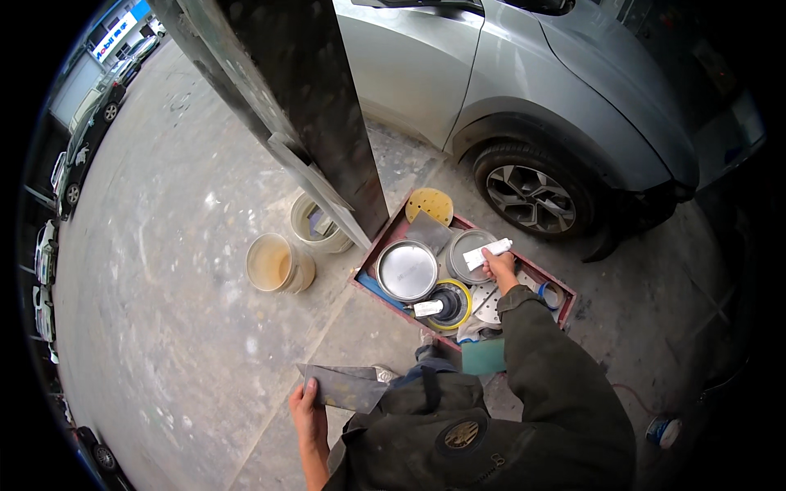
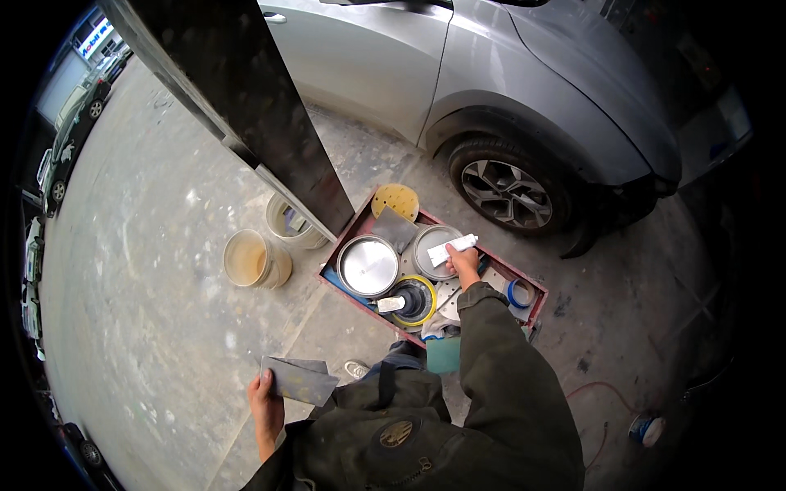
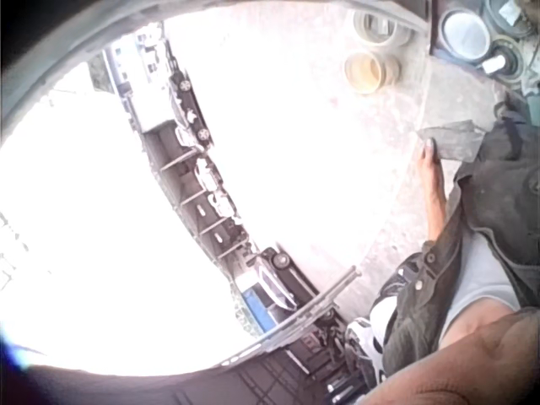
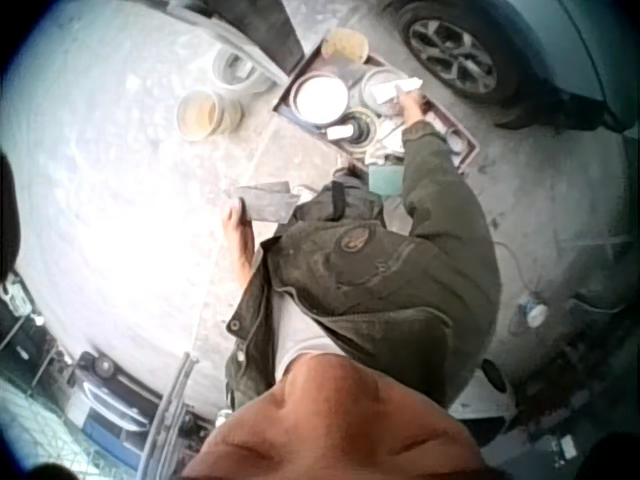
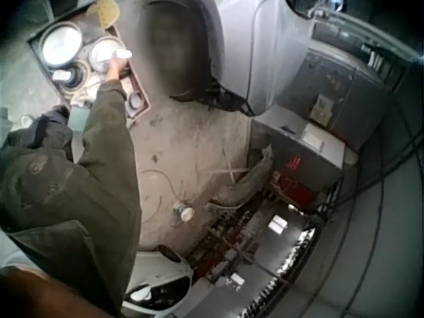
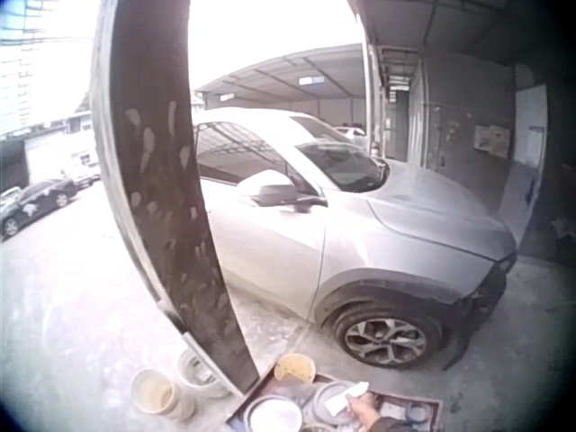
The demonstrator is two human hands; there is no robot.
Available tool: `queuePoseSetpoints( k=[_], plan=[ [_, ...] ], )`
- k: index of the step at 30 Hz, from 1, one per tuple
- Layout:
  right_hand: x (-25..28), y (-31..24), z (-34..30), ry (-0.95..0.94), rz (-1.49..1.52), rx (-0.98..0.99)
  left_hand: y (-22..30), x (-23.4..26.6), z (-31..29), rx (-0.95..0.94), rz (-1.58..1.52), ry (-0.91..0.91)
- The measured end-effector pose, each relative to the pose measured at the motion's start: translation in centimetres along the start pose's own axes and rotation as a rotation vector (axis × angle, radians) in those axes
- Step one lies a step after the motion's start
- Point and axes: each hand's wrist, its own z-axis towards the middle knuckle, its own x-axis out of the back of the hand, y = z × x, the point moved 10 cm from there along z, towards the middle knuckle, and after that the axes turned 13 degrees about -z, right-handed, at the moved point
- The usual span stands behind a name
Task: The person wipes a detached car bumper with a cloth, then uses a pneumatic air gun to blow dust off the bumper. They retrieve sandpaper and apply filler paste to it before sanding a damaged area on the front of a silver car.
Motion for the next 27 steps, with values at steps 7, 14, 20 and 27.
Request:
queuePoseSetpoints(
  k=[7, 14, 20, 27],
  plan=[
    [1.7, -0.2, -2.7, 0.419, 0.200, 0.293, 0.4, 1.5, -0.1, -0.001, -0.019, -0.004],
    [-10.3, -12.3, -25.0, 0.045, -0.505, 1.296, 0.8, 2.9, 0.0, -0.009, -0.016, -0.021],
    [-13.7, -12.3, -25.8, 0.045, -0.759, 1.391, 1.0, 4.0, 0.0, -0.020, -0.035, -0.040],
    [-12.6, -11.7, -27.3, 0.219, -0.798, 1.493, 0.8, 4.2, -0.1, -0.007, -0.048, -0.015]
  ],
)
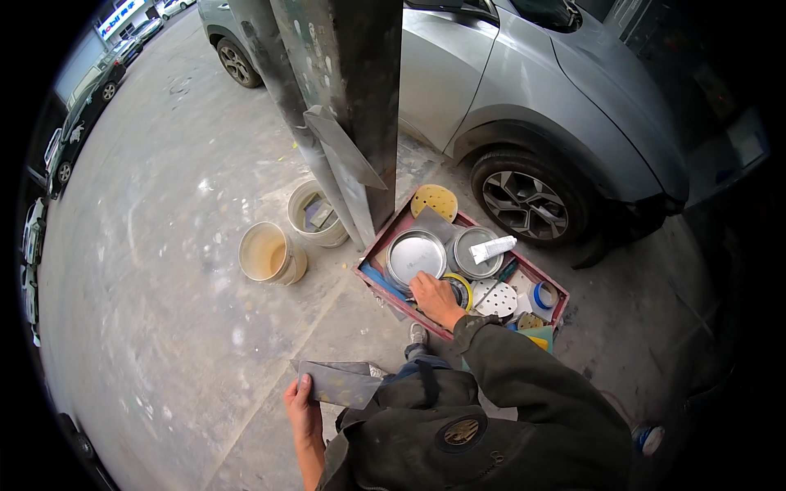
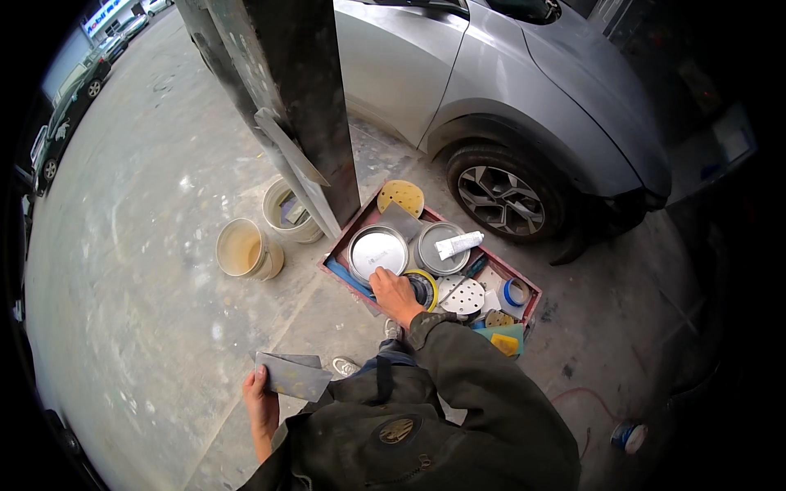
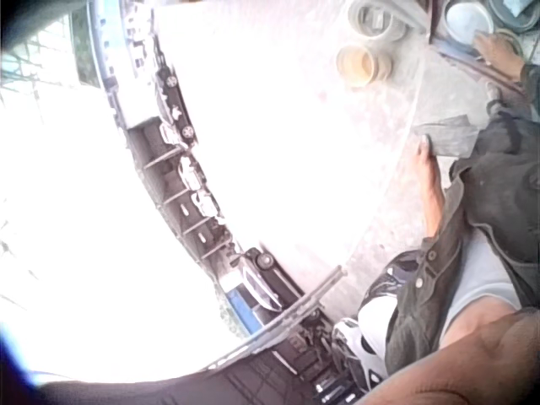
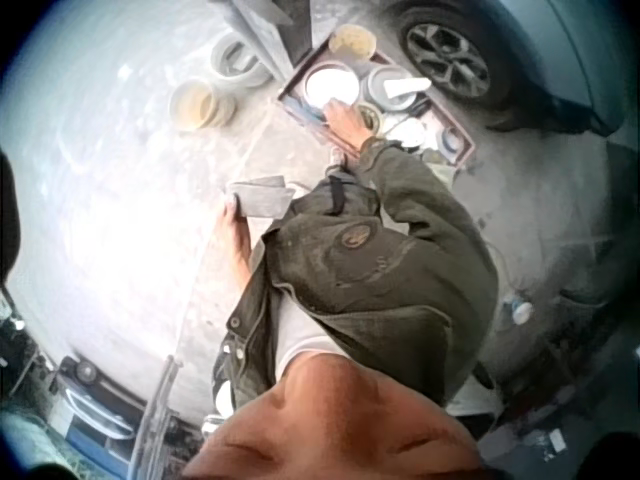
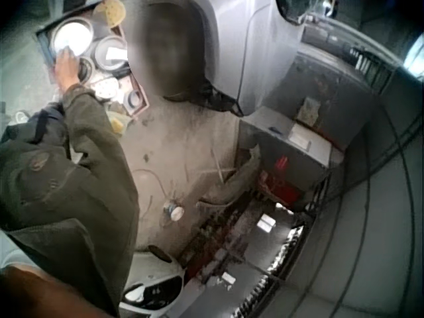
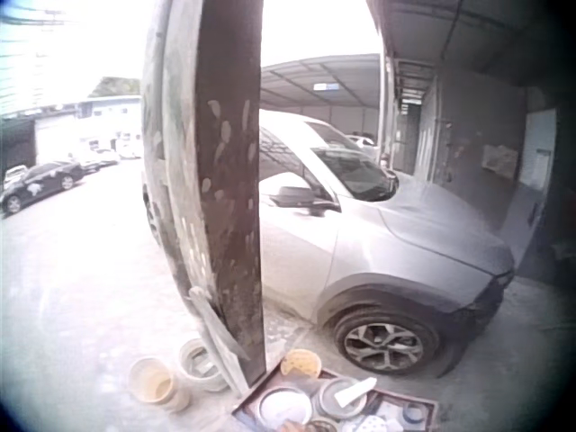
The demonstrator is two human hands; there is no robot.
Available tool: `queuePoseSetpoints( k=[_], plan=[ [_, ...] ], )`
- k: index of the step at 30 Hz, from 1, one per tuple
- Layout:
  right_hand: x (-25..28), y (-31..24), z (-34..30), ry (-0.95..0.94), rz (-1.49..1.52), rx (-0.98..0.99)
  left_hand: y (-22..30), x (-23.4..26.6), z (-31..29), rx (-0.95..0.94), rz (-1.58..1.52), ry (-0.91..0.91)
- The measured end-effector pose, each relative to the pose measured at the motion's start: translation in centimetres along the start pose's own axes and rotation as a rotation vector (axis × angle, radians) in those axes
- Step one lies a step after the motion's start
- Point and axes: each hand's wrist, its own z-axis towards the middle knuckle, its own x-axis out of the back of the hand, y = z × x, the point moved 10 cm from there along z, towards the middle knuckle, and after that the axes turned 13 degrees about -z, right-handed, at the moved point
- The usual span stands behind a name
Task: The person wipes a detached car bumper with a cloth, then uses a pneumatic air gun to blow dust off the bumper. They retrieve sandpaper and apply filler paste to it before sanding a damaged area on the front of a silver car.
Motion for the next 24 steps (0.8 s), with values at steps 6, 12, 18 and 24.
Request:
queuePoseSetpoints(
  k=[6, 12, 18, 24],
  plan=[
    [-0.3, -0.1, -0.6, 0.094, -0.032, -0.008, 0.0, -0.3, 0.7, 0.031, 0.004, -0.025],
    [2.1, 1.5, -1.4, 0.175, 0.050, -0.068, -0.4, -1.2, 1.3, 0.056, 0.027, -0.050],
    [6.7, 3.4, 0.5, 0.438, 0.307, -0.327, -1.7, -2.5, 2.2, 0.114, 0.047, -0.095],
    [-1.6, 12.2, -4.8, 0.681, 1.645, -1.140, -1.9, -2.5, 2.3, 0.128, 0.009, -0.072]
  ],
)
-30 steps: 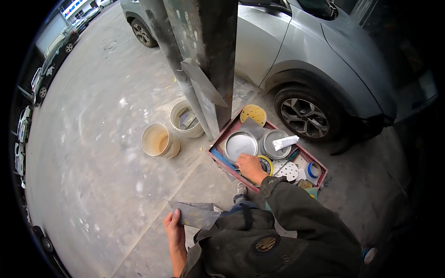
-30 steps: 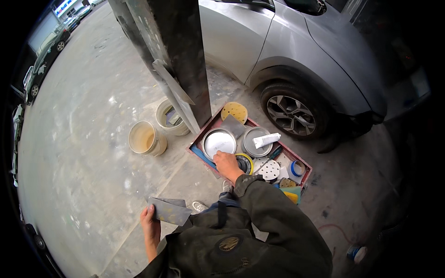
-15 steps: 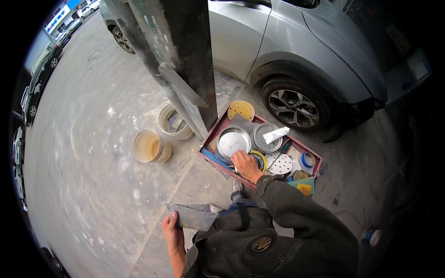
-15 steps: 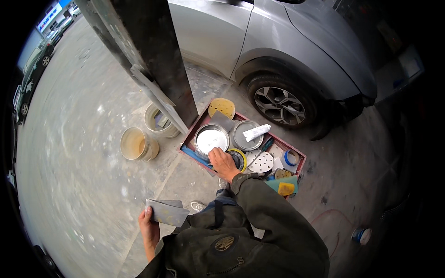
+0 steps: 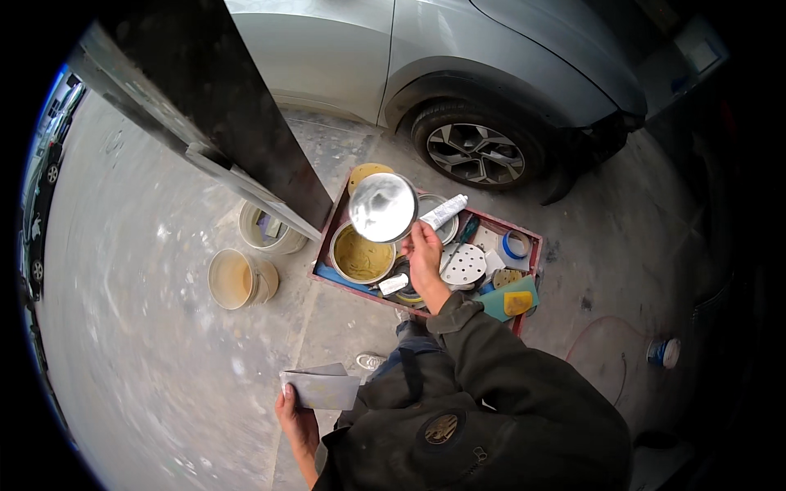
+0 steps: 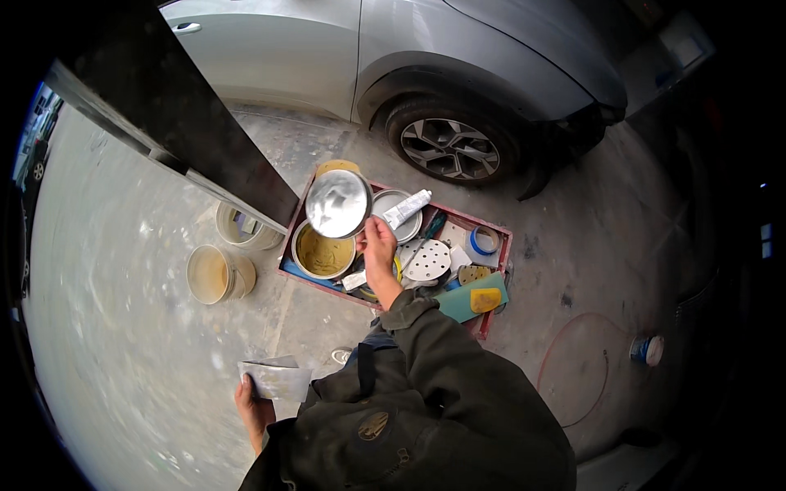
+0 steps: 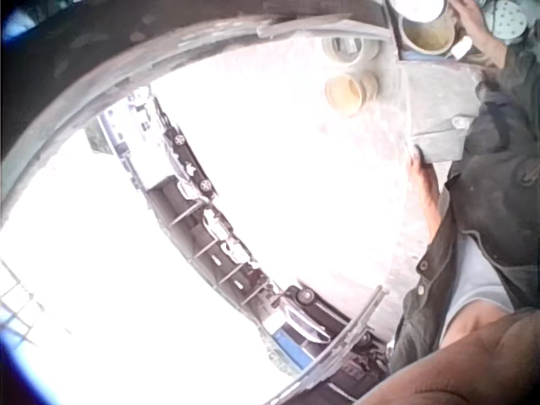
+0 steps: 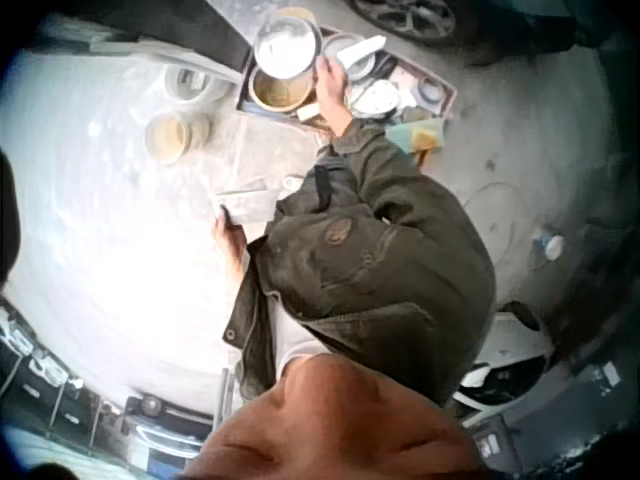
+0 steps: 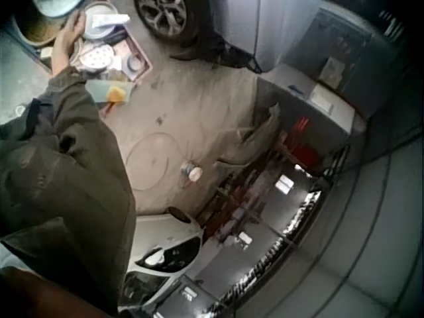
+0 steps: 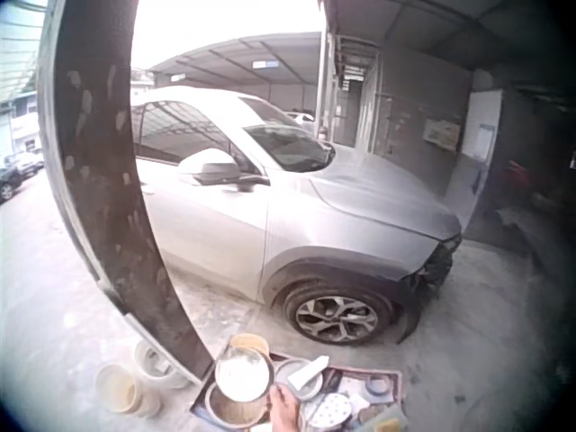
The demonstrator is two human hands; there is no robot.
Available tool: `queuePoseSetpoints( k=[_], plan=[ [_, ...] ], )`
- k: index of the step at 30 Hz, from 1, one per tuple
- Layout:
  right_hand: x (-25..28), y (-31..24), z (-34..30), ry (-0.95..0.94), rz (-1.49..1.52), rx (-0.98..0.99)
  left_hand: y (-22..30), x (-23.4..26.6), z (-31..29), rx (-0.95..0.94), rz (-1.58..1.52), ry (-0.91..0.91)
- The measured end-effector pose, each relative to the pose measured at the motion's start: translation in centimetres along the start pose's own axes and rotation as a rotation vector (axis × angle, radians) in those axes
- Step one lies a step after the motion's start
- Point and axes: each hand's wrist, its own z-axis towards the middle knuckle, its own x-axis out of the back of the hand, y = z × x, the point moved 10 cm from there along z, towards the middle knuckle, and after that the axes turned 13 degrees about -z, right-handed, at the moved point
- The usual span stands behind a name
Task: The person wipes a detached car bumper with a cloth, then uses a pneumatic air gun to blow dust off the bumper. They retrieve sandpaper and apply filler paste to it before sanding a damaged area on the front of a silver car.
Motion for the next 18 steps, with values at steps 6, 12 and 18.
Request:
queuePoseSetpoints(
  k=[6, 12, 18],
  plan=[
    [11.1, 7.8, 4.2, 0.241, 0.193, -0.189, -0.4, -1.4, 0.1, 0.014, -0.066, -0.022],
    [15.4, 12.6, 4.7, 0.337, 0.034, -0.261, -0.8, -1.9, 0.3, 0.041, 0.005, -0.081],
    [15.8, 11.1, 1.9, 0.546, -0.075, -0.244, -1.2, -2.5, 0.1, 0.097, 0.048, -0.085]
  ],
)
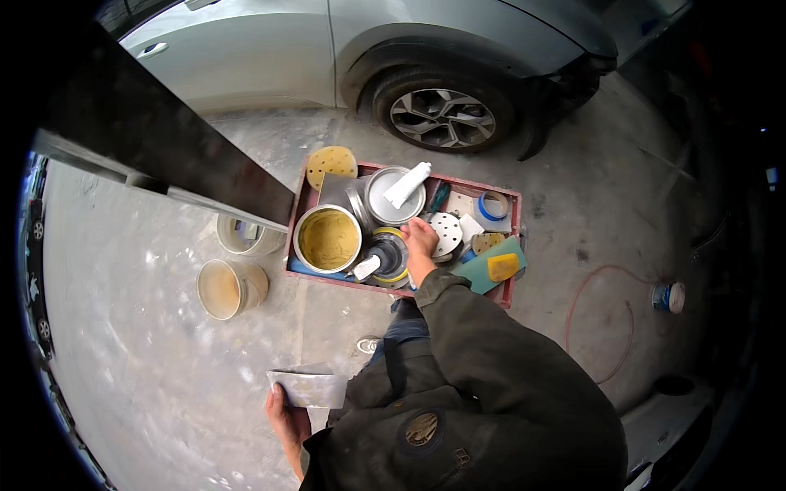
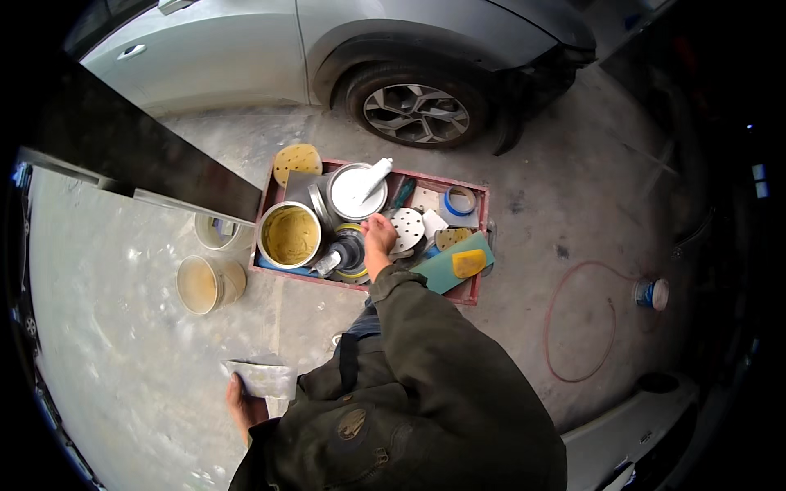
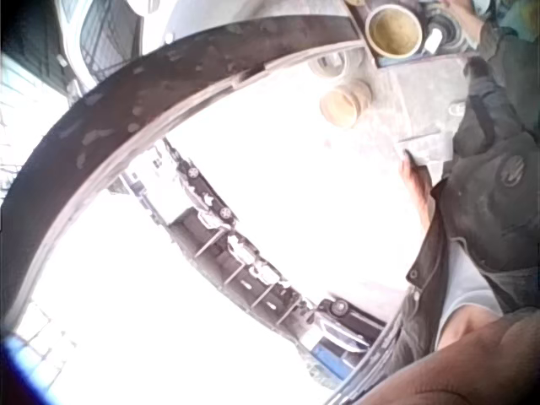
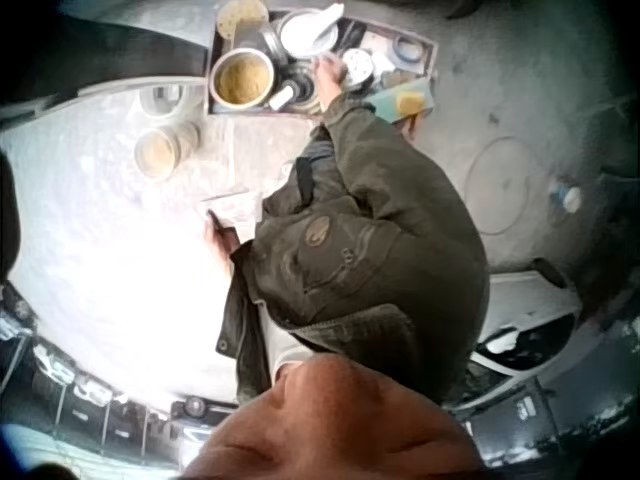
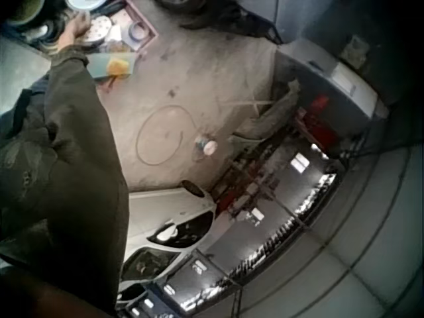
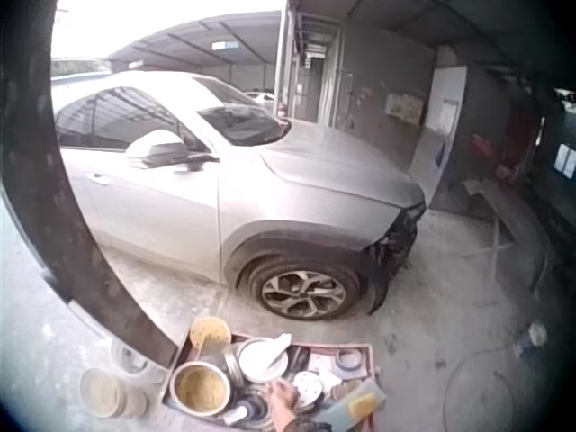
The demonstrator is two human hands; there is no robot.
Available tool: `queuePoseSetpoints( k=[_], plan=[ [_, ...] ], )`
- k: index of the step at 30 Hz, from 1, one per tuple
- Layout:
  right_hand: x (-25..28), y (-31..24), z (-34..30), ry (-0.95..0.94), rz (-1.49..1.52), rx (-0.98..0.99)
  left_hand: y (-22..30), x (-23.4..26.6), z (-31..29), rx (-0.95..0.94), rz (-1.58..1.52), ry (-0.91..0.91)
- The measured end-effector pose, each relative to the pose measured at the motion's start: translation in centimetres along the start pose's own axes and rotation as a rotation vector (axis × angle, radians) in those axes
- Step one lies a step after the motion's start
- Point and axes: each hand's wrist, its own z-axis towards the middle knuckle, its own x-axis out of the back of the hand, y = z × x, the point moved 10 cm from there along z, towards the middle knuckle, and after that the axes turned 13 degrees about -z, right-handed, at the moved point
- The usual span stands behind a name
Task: The person wipes a detached car bumper with a cloth, then uses a pneumatic air gun to blow dust off the bumper. They retrieve sandpaper and apply filler paste to it before sanding a damaged area on the front of a silver car.
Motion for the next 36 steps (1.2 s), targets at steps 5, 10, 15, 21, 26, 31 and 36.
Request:
queuePoseSetpoints(
  k=[5, 10, 15, 21, 26, 31, 36],
  plan=[
    [0.0, -1.6, -3.7, -0.094, -0.076, 0.031, 0.4, -1.4, -0.1, -0.013, -0.017, -0.003],
    [-5.1, -2.8, -18.7, -0.915, -0.347, -0.105, -0.3, -0.8, -0.2, -0.014, -0.096, -0.108],
    [-5.7, -0.4, -30.4, -1.519, -0.299, -0.471, -2.0, -2.8, 0.1, 0.033, -0.017, -0.180],
    [-7.2, -1.2, -28.1, -1.364, -0.434, -0.395, -3.2, -3.0, -0.8, 0.005, 0.069, -0.198],
    [-12.9, -9.8, -15.1, -0.953, -0.906, 0.523, -1.2, -1.2, -1.6, -0.097, -0.021, -0.138],
    [-20.9, -9.9, -14.8, -0.790, -1.457, 1.287, -1.1, 1.3, -2.8, -0.135, -0.138, 0.010],
    [-24.8, -5.0, -15.1, -0.770, -1.642, 1.428, -1.2, 3.4, -4.7, -0.188, -0.216, 0.071]
  ],
)
